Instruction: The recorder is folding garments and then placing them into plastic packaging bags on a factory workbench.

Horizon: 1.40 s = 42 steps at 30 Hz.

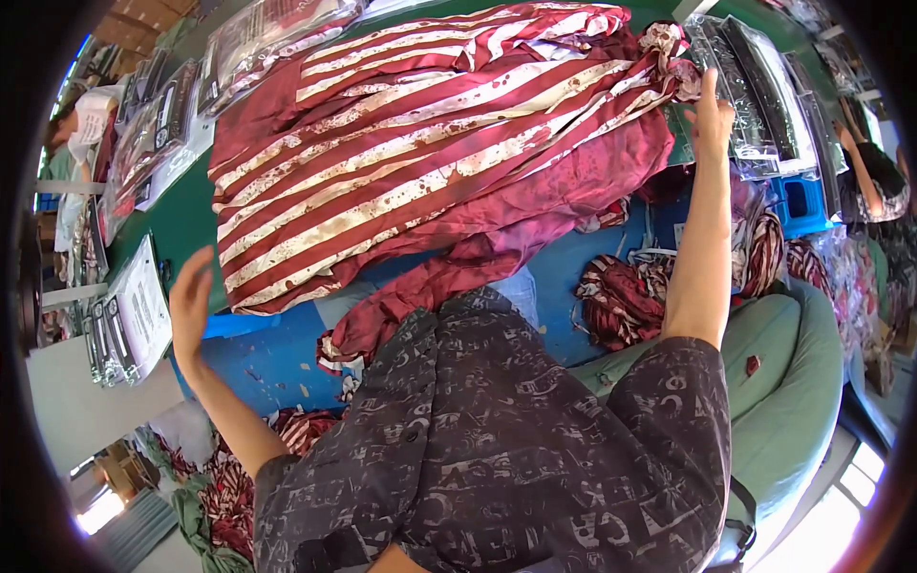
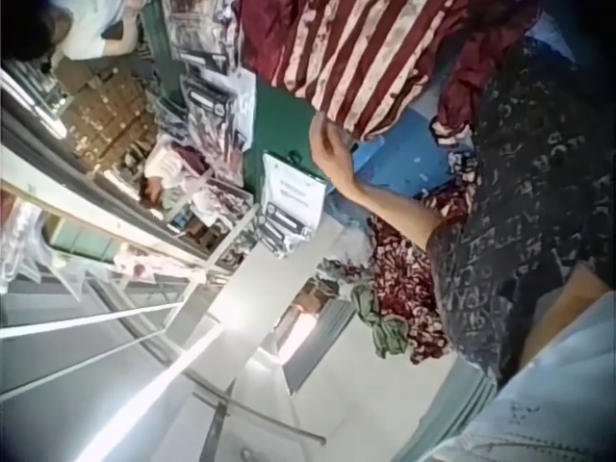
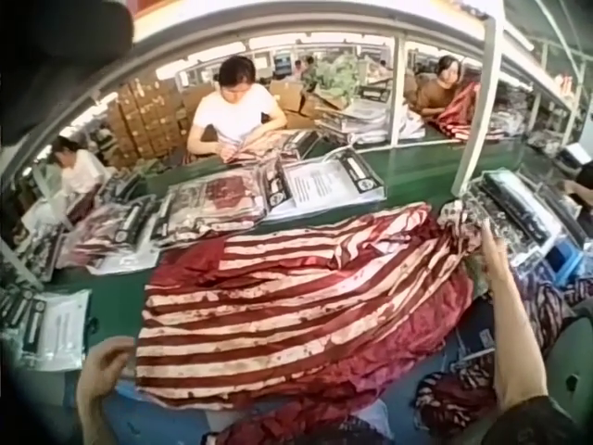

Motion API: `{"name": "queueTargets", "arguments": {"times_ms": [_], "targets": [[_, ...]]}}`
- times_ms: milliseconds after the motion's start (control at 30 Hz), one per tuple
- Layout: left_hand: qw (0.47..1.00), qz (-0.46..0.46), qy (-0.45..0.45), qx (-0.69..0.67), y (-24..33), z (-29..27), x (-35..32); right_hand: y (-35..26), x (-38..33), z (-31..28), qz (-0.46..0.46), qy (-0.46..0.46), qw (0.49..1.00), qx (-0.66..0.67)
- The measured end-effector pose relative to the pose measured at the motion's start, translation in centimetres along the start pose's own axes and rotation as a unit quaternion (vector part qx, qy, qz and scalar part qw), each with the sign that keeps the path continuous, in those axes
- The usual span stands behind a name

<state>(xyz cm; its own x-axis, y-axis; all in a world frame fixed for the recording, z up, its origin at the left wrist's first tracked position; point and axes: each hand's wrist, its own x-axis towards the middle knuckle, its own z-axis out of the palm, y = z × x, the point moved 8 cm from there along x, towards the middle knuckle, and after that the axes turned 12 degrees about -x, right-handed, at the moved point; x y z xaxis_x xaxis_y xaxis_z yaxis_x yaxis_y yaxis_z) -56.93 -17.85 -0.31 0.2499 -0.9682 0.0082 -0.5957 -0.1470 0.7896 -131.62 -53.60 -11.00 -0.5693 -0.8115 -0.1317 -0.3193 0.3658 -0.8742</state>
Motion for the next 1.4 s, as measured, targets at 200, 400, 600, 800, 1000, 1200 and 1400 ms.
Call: {"name": "queueTargets", "arguments": {"times_ms": [200,400,600,800,1000,1200,1400], "targets": [[0.99,0.142,0.009,0.001,0.9,7.3,9.4,-3.0,1.1,6.4,-0.178,-0.073,0.964,-0.181],[0.943,0.259,0.027,0.207,0.6,11.0,9.4,-5.4,3.1,-0.9,-0.19,-0.021,0.98,0.055],[0.937,0.252,0.02,0.24,-0.7,12.2,9.5,1.3,7.0,-4.2,-0.152,-0.024,0.986,0.056],[0.954,0.217,0.049,0.2,2.5,11.0,8.7,3.8,2.3,-3.5,-0.06,-0.1,0.988,0.105],[0.968,0.214,-0.007,0.134,3.5,12.5,9.6,0.6,0.7,-3.8,0.093,-0.093,0.99,0.05],[0.947,0.208,-0.019,0.243,2.8,16.4,10.5,-2.1,2.9,-2.7,-0.072,-0.022,0.985,-0.153],[0.947,0.203,-0.019,0.248,0.9,17.6,10.7,-5.3,3.5,-1.6,-0.227,0.059,0.908,-0.346]]}}
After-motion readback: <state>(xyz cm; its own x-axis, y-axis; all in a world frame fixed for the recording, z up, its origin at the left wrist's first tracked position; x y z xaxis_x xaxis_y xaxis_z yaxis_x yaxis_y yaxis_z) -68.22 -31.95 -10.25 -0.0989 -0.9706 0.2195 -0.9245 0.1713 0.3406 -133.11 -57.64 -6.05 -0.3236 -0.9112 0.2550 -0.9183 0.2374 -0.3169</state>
